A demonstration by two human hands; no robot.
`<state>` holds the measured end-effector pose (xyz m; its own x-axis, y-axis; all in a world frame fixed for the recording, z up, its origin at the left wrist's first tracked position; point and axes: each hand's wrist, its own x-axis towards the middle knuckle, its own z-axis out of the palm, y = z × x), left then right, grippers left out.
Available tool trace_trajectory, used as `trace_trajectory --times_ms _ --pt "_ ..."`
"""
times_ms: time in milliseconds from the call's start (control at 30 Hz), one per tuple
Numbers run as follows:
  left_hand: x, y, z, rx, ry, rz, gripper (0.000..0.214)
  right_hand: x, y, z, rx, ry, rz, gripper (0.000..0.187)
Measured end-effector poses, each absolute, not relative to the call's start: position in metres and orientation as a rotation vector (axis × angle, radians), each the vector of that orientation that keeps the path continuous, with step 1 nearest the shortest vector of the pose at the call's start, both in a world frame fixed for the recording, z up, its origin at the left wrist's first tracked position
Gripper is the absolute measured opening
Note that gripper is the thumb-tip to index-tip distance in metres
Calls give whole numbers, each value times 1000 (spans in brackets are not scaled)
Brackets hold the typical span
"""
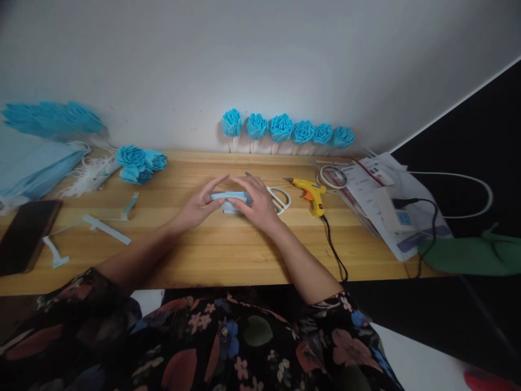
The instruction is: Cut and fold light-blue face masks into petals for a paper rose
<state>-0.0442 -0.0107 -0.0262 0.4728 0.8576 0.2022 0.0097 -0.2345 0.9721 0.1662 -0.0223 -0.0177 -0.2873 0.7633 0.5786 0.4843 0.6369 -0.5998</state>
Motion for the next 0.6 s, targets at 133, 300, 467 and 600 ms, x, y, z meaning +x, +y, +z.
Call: trace_trajectory --times_ms 133,300,467,600 --pt "-46 -9 -25 1663 809 1027 68 169 -21 -18 -1101 -1809 721 67" --pt "-47 -8 -26 1642 807 1031 72 168 -18 -22 -1092 -1671 904 40" --pt "-45 -9 -26 1518 780 971 76 166 -18 -24 -1079 -1536 907 21" --pt "-44 -9 -25 1401 843 917 69 167 -19 -23 -1117 -1524 873 20"
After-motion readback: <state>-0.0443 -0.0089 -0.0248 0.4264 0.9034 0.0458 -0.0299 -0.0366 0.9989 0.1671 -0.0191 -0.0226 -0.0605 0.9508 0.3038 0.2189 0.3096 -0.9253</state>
